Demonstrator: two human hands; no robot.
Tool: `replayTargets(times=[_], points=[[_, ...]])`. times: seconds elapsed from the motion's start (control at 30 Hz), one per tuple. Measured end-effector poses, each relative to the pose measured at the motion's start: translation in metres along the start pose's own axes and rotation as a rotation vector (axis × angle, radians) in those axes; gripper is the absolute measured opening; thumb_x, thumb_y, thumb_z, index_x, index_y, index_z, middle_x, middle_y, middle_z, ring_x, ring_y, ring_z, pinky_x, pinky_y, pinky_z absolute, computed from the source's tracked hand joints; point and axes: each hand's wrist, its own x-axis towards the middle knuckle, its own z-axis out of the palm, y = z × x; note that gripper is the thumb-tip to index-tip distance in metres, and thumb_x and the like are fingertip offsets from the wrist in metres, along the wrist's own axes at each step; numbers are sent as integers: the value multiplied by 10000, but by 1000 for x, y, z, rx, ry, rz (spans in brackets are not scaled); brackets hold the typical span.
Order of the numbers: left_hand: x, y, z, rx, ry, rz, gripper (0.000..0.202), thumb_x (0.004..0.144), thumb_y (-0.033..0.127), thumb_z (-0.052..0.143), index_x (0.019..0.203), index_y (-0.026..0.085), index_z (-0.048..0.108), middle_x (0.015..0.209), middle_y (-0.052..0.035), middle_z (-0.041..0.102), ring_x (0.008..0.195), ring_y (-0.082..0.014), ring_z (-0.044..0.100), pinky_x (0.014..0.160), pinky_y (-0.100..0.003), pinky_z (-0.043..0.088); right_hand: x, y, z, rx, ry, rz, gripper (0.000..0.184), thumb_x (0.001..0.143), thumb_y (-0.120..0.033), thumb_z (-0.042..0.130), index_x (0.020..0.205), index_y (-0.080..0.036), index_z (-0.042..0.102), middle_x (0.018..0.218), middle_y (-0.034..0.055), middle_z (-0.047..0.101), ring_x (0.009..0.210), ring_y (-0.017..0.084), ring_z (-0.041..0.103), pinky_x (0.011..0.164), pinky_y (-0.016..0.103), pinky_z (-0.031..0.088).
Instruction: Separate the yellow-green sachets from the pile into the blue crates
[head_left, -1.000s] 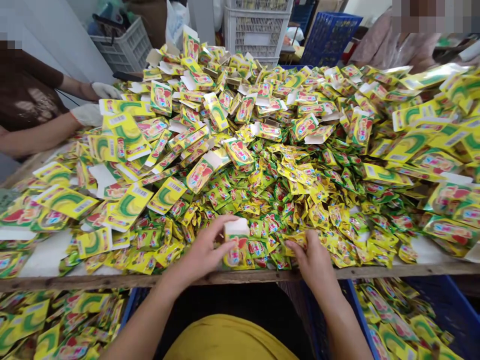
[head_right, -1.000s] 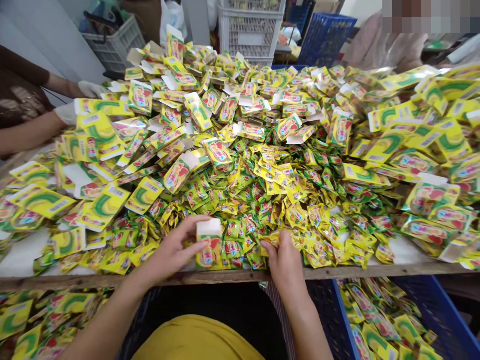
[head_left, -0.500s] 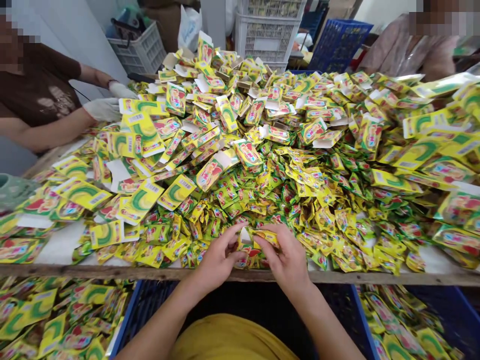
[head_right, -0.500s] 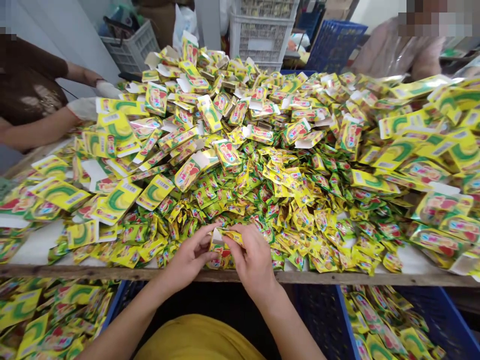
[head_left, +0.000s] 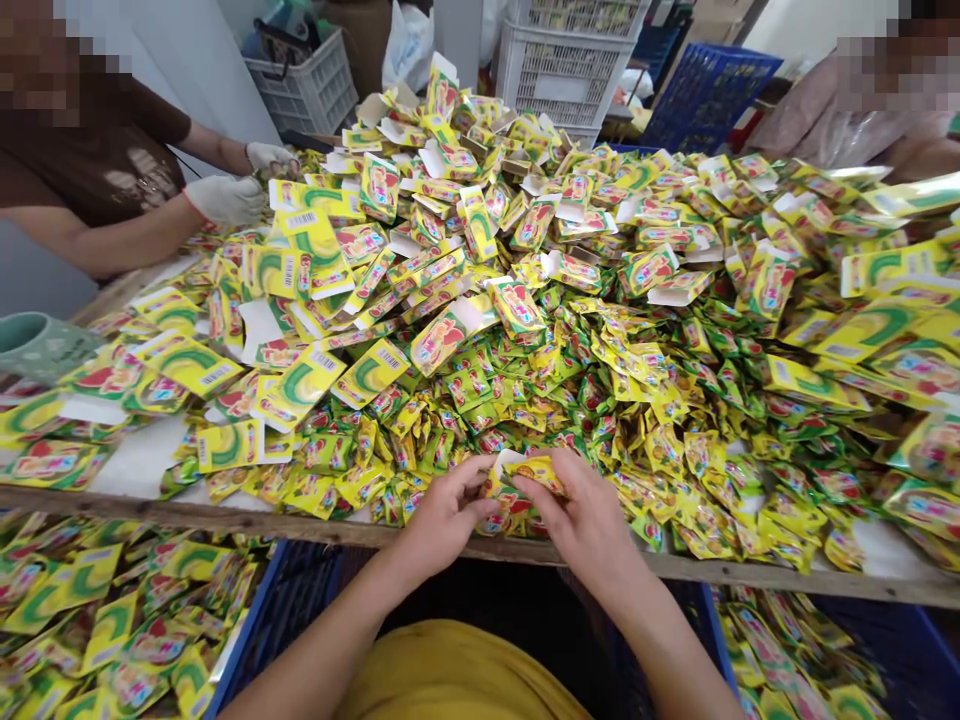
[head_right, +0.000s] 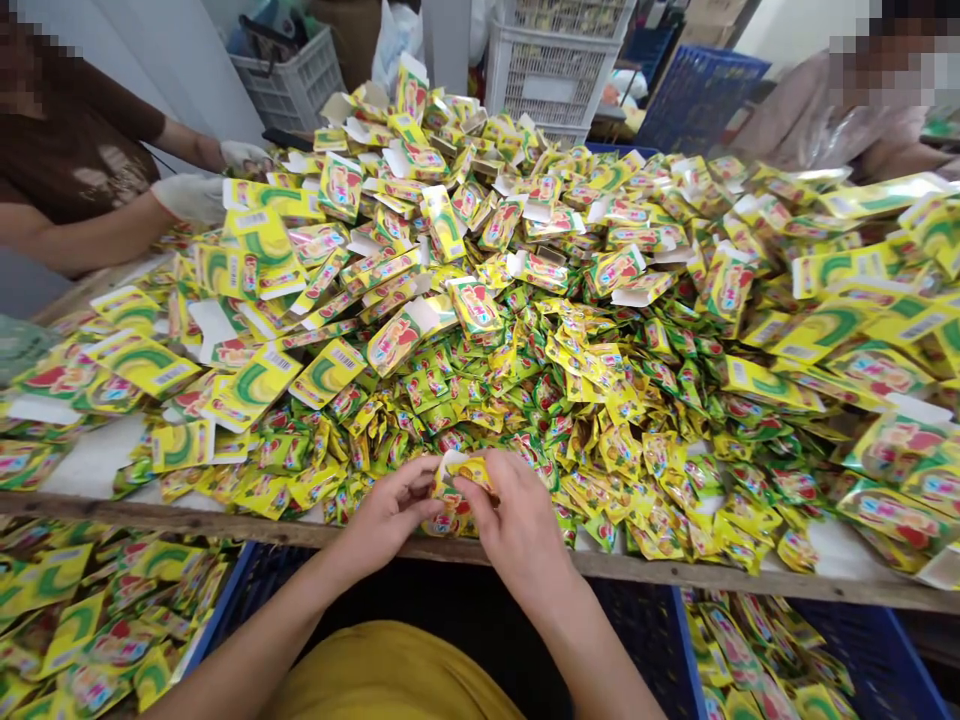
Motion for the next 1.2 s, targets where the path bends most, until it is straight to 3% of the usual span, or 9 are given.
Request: replayTargets(times=[0.13,0.33,0.47,0.6,0.73,0.87,1.0,1.07,1.2], points=[[-3,3,5,107,22,43,317,851,232,594,1164,188,614,1079,-57,655,976,-198,586,882,-290,431,7,-13,-10,-211,-122,2,91,912,-187,501,828,-211,527,797,39,571,765,203,541,665,312,425],[-2,2,8,83,44,-28,335,767,390,700,993,147,650,729,16,543,680,-133,455,645,-234,361,12,-19,-20,-157,-230,-74,276,842,-19,437,1006,-209,552,943,61,611,851,206,575,727,318,457],[-1,2,6,20,11,-51,285,765,382,708,920,149,654,720,26,508,672,-120,417,630,-224,334,15,-9,-17,-187,-146,-124,125,931,-151,466,948,-204,579,855,46,622,769,187,578,701,310,446],[-1,2,5,59,36,-28,273,780,378,699,921,148,659,683,43,455,635,-109,359,598,-220,297,16,-3,-13,-214,-182,-257,204,948,-162,445,849,-187,621,799,53,603,775,193,529,738,339,441],[-2,0,6,38,65,-39,287,805,404,667,933,148,662,684,33,492,640,-120,392,607,-223,324,15,-6,-15,-113,-129,-223,155,921,-262,548,975,-212,685,1094,101,602,1031,245,507,874,417,448],[-5,-2,4,41,76,-53,270,799,380,673,954,159,667,762,7,590,685,-138,472,646,-229,373,6,-4,-9,-37,-227,-173,162,858,-375,635,892,-242,721,1248,98,565,1233,304,415,1003,515,386],[-10,-2,1,25,81,-60,291,842,401,617,997,166,688,874,-30,667,810,-179,560,763,-260,433,-9,7,1,264,-78,27,168,888,-359,601,955,-252,712,1173,86,604,1120,253,531,936,443,457],[-12,0,-1,-13,108,-73,321,883,417,553,1032,172,699,973,-48,691,932,-204,578,876,-289,427,-16,10,5,519,26,262,146,870,-347,616,947,-242,681,930,48,646,845,187,610,722,330,520],[-15,10,-3,-175,42,-231,231,817,289,650,997,168,730,987,-49,723,971,-205,600,916,-283,416,-21,1,18,1037,-92,648,208,733,-320,722,858,-223,587,635,-59,524,453,73,397,408,193,329]])
